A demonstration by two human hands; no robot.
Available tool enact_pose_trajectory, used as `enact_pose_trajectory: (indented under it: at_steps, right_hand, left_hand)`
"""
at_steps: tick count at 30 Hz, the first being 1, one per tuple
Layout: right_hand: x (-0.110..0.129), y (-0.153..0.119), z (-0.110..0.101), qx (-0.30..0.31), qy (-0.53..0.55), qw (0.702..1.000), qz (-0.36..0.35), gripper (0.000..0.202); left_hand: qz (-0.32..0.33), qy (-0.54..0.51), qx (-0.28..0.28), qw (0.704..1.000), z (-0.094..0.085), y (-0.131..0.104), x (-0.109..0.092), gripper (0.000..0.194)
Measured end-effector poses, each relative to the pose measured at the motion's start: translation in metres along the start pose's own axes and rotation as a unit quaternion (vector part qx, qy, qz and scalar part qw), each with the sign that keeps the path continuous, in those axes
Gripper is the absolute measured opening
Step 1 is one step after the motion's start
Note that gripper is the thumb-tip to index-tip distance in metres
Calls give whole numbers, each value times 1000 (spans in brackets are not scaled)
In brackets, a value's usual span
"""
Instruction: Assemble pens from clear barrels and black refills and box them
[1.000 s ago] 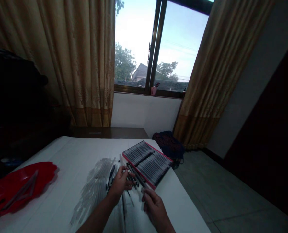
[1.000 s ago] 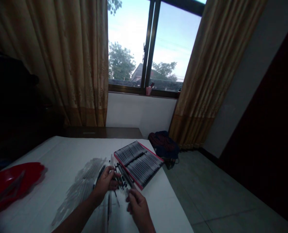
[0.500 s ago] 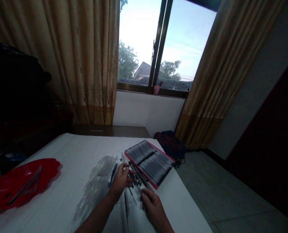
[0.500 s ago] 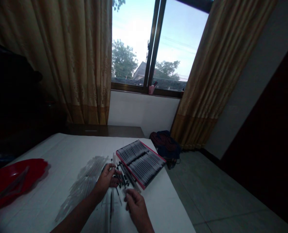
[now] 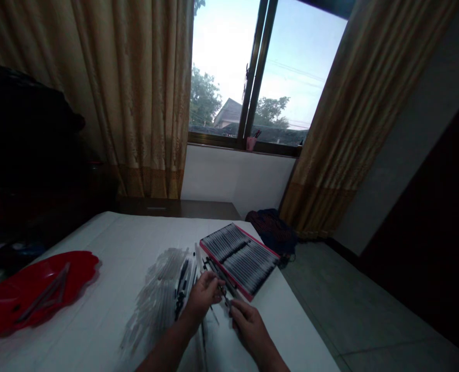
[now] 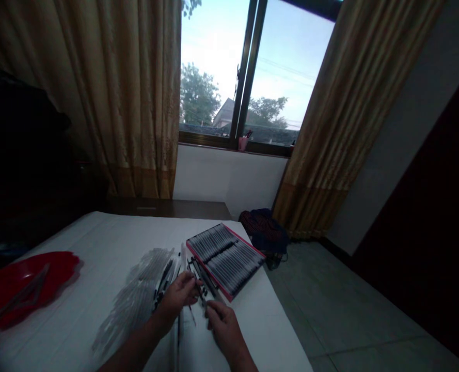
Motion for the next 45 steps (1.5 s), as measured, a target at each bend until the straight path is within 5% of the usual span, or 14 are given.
enact_pose_trajectory:
  at_steps: [8,13,16,22,26,35,45]
  right_hand:
    - [-20,4,-12,34,195,979,55,36]
    - [-19,-3,-22,36,332,939,88,32]
    - [-20,-6,-22,35,344,933,103,33]
    - [-29,-7,-20,27,356,925,128,35]
    - [-36,-7,-23,10,380,914,140,40]
    - [-37,-8,-23,0,396,905,155,42]
    - [-38,-8,-25,-7,385,910,151,38]
  left_hand:
    - [20,83,60,995,36,-24,20,33]
    - [82,234,94,964,35,-43,21,29]
    - [114,358,60,925,7,-46,4,23]
    - [170,586,3,792,-53,-40,-46,25]
    - [152,636,-32,756,-86,-33,-62,24]
    - [80,626,-101,769,-167,-24,-84,26]
    - [18,532,-157,832,-218,-26,-85,30]
Point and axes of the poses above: each hand's wrist, its own y-axis towards the middle knuckle, its own z-axis out of the palm, x = y × z, the point moved 10 cm from there along y, towards the middle knuckle, and after that the axes turned 12 degrees about -y, right-handed, at the moved point
